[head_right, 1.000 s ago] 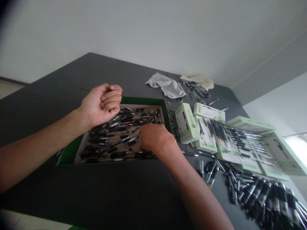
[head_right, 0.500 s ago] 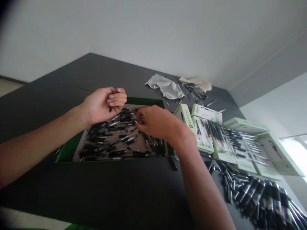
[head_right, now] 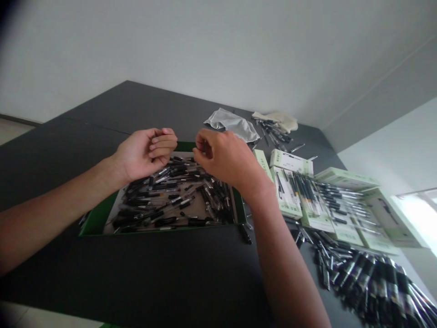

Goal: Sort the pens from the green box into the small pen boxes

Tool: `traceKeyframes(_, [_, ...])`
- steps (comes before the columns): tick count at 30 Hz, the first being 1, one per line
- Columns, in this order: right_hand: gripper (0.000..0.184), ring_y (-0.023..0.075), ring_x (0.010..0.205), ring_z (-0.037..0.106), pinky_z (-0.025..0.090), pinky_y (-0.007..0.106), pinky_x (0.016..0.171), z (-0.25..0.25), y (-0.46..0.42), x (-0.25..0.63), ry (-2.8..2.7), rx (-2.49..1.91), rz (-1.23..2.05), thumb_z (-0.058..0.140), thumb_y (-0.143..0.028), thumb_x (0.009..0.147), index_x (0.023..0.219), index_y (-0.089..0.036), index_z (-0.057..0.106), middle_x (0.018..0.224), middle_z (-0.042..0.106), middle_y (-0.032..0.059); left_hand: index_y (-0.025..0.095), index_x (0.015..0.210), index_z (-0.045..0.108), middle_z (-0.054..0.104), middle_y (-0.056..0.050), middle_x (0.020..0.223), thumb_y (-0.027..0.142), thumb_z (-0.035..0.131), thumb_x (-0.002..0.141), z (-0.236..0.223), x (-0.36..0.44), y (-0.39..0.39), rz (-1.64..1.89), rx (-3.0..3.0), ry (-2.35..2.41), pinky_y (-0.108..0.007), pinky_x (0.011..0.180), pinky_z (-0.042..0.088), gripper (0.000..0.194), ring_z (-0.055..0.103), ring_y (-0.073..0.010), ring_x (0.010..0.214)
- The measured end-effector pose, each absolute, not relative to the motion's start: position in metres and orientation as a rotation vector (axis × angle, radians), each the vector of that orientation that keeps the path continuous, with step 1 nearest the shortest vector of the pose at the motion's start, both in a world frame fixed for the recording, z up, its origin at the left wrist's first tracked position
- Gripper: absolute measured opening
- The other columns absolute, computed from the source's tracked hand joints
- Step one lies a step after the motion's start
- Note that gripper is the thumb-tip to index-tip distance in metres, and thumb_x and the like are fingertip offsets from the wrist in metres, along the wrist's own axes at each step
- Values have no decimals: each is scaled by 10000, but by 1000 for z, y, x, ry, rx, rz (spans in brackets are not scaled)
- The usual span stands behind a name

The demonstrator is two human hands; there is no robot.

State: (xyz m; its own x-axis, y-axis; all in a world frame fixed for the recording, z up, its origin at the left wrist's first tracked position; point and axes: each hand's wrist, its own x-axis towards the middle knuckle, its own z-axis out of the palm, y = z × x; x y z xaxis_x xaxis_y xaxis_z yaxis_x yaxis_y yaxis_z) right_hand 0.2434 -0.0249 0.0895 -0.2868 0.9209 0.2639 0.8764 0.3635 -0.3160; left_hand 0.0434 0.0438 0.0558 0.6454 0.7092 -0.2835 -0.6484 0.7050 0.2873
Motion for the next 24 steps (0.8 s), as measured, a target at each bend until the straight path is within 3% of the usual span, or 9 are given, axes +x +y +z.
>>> traceKeyframes(5, [143, 130, 666, 579, 382, 257, 647, 93, -25, 253, -2269, -1672, 229, 623, -261, 905, 955, -173, 724, 768, 703, 12, 212, 740, 441, 285, 97, 473, -14, 346, 927, 58, 41, 43, 857, 128, 386, -166, 273, 193, 308, 311, -69, 292])
traceKeyframes(9, [185, 144, 767, 699, 462, 231, 692, 80, -31, 229, -2559, -1735, 759, 639, -209, 897, 1010, -216, 785, 920, 788, 28, 211, 734, 432, 276, 97, 481, -10, 324, 940, 58, 42, 43, 853, 139, 372, -172, 272, 195, 321, 305, -65, 293])
traceKeyframes(12, [221, 218, 898, 762, 527, 263, 774, 67, -39, 201, -2697, -2009, 999, 722, -279, 861, 1040, -188, 815, 1011, 810, 103, 210, 729, 429, 268, 99, 482, -12, 323, 932, 57, 42, 43, 852, 138, 374, -167, 272, 186, 319, 303, -61, 293])
traceKeyframes(15, [390, 295, 1024, 763, 553, 335, 872, 59, -45, 181, -2716, -2195, 816, 735, -382, 863, 1148, -121, 791, 1071, 794, 198, 207, 728, 434, 265, 100, 479, -21, 335, 906, 58, 41, 43, 844, 130, 375, -161, 273, 175, 305, 301, -60, 293])
traceKeyframes(17, [385, 311, 1051, 757, 556, 352, 878, 56, -46, 176, -2724, -2188, 703, 687, -360, 892, 1164, -104, 779, 1077, 787, 221, 207, 728, 437, 264, 100, 482, -28, 344, 880, 57, 41, 43, 840, 130, 368, -164, 273, 175, 294, 302, -62, 295])
traceKeyframes(21, [290, 298, 935, 764, 538, 340, 768, 63, -42, 190, -2729, -2045, 633, 596, -285, 901, 1046, -122, 787, 1000, 792, 186, 205, 716, 448, 316, 85, 492, -38, 371, 804, 58, 44, 40, 834, 120, 391, -157, 289, 252, 269, 346, -71, 317])
traceKeyframes(24, [282, 221, 791, 723, 486, 304, 709, 78, -37, 213, -2562, -1915, 426, 523, -277, 942, 1035, -153, 759, 943, 779, 124, 189, 714, 482, 467, 27, 534, -39, 397, 752, 60, 50, 34, 850, 91, 479, -152, 382, 445, 247, 496, -94, 398])
